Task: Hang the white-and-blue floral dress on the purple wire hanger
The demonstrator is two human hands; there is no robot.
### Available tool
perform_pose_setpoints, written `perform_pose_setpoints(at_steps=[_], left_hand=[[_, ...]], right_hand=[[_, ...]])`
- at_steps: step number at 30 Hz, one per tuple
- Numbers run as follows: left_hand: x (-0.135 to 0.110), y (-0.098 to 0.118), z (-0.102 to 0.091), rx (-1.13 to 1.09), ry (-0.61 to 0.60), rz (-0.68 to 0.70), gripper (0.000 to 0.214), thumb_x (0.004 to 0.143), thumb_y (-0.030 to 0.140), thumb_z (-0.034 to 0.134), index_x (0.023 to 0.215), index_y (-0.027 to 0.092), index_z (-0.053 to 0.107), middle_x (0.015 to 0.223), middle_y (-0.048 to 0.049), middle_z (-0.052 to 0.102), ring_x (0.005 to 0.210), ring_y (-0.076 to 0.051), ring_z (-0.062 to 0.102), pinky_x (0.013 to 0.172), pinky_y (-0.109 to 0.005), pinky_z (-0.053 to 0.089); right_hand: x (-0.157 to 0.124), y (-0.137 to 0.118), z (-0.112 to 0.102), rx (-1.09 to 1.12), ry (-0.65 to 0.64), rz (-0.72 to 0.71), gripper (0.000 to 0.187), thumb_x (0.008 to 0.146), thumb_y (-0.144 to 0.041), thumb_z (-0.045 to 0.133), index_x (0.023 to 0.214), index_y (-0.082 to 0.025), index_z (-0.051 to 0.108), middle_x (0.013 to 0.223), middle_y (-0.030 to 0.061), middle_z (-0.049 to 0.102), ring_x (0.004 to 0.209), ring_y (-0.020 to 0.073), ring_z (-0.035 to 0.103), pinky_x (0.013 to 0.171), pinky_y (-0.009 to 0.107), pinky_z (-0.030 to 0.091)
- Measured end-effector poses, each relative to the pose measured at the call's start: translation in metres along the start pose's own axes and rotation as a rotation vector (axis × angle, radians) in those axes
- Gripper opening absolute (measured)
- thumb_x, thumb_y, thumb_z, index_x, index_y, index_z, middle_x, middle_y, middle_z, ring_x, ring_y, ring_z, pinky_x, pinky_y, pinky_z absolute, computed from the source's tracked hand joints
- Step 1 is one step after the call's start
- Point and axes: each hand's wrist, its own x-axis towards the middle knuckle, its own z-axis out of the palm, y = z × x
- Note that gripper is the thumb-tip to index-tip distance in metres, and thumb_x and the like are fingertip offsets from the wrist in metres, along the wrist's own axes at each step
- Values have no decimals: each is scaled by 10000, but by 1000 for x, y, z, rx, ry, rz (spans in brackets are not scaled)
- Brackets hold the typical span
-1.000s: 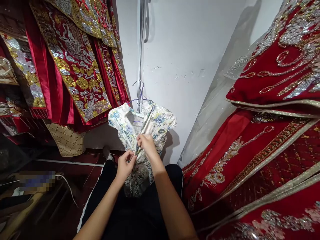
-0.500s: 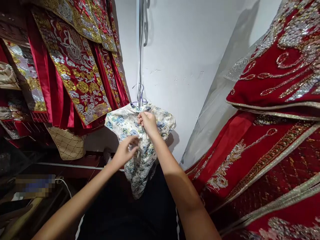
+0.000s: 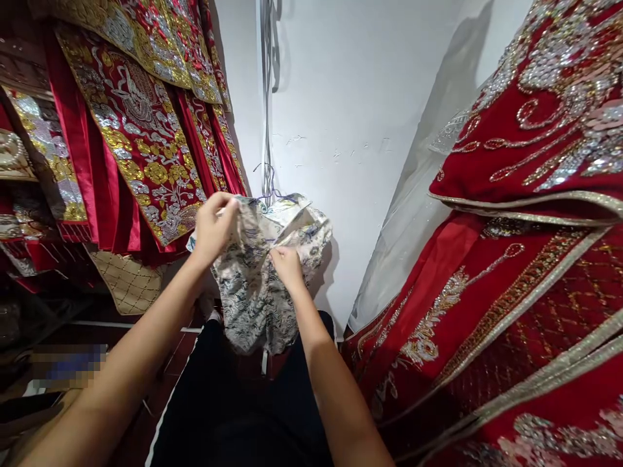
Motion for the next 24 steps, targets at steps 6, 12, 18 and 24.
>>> perform_pose_setpoints(at_steps=[6,12,18,24], left_hand=[[-18,-70,-58,-791,483,-795,222,919,117,492,728,139,604,741,-43,636,764,-137,628,782,-265,517],[-126,-93,-23,-920,555,-1047,202,904,107,504,732,157,597,746,-49,659,767,-124,666,791,-249,532],[-174,-77,10,-851,391,-1102,133,675,151,763,783,124,691,702,-27,673,639,-130,631,674,-248,502],[-146,-21,3,-974,217,-874,260,708,337,794,822,155,649,719,3,634,603,-101,577,604,-211,456]], right_hand=[[-68,19,25,297,-72,69,191,749,-286,521,585,-194,549,459,-48,432,434,90,366,459,233,238],[-97,13,29,363,-77,140,188,787,-260,505,620,-188,553,462,-48,446,436,82,346,459,225,228],[-101,9,-3,290,-155,243,210,797,-254,500,601,-185,532,452,-49,451,417,68,346,436,205,216],[-105,33,-1,38,-519,479,197,783,-253,536,619,-168,602,475,-14,548,423,86,445,428,198,285]])
